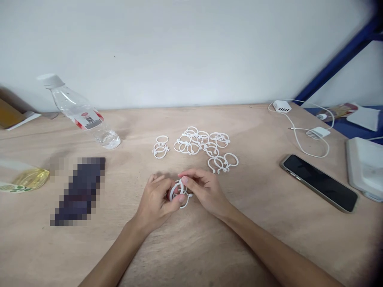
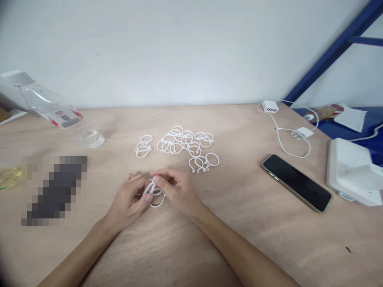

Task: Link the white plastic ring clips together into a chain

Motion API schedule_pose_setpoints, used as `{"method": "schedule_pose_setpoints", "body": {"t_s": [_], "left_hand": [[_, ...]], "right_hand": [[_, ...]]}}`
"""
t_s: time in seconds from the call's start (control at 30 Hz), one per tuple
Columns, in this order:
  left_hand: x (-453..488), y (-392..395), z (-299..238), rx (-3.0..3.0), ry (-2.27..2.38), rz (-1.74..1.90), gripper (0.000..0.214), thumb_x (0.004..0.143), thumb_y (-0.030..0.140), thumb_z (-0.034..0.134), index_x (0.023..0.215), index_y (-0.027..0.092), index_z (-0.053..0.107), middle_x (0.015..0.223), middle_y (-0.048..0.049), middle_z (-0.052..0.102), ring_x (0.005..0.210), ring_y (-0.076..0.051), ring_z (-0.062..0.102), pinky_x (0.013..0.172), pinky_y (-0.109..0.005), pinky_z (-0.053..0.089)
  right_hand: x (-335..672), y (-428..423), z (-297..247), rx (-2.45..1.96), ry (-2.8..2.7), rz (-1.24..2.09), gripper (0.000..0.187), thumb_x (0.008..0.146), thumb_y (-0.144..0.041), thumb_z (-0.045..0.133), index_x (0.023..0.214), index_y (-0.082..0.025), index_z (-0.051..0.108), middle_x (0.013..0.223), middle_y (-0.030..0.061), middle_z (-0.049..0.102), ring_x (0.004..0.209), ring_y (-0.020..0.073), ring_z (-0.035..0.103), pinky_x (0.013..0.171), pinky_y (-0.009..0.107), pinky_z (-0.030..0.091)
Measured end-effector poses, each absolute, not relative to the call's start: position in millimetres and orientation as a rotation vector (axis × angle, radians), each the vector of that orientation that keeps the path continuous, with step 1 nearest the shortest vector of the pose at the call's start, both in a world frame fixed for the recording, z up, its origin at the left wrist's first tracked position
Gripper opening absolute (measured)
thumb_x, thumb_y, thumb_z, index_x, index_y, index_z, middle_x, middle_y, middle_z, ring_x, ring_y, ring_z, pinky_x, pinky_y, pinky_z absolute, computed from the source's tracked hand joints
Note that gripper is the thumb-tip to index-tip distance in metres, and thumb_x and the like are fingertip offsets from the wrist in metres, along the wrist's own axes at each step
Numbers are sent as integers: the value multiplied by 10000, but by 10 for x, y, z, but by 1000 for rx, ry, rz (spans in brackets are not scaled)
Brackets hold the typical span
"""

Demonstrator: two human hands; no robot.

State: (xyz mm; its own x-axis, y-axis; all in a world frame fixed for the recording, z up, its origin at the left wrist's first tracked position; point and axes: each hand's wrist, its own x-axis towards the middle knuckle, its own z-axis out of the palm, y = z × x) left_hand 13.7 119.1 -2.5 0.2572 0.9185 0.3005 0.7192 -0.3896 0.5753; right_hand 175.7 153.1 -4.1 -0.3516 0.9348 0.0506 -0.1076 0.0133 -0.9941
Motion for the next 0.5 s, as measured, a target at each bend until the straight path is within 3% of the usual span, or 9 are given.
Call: {"method": "schedule_pose_setpoints", "body": {"t_s": [0.27, 0.5], "left_hand": [[135, 1193, -19, 2140, 1417, 886, 575, 942, 572, 196, 702, 186, 549, 592, 6, 535, 587, -151, 474, 674, -312, 369], [145, 1188, -26, 2111, 1410, 899, 588, 932, 595, 160, 653, 195, 487, 586, 2, 491, 583, -155, 452, 648, -314, 383]], "right_hand": [[1778, 1558, 20, -939, -1352, 1561, 312, 812, -451, 593, 705, -173, 684, 647, 4, 633, 637, 127, 582, 587, 236, 470], [1759, 1543, 35, -902, -1421, 1593, 261, 807, -397, 615, 693, -169, 670, 662, 7, 648, 634, 127, 578, 620, 252, 461]]}}
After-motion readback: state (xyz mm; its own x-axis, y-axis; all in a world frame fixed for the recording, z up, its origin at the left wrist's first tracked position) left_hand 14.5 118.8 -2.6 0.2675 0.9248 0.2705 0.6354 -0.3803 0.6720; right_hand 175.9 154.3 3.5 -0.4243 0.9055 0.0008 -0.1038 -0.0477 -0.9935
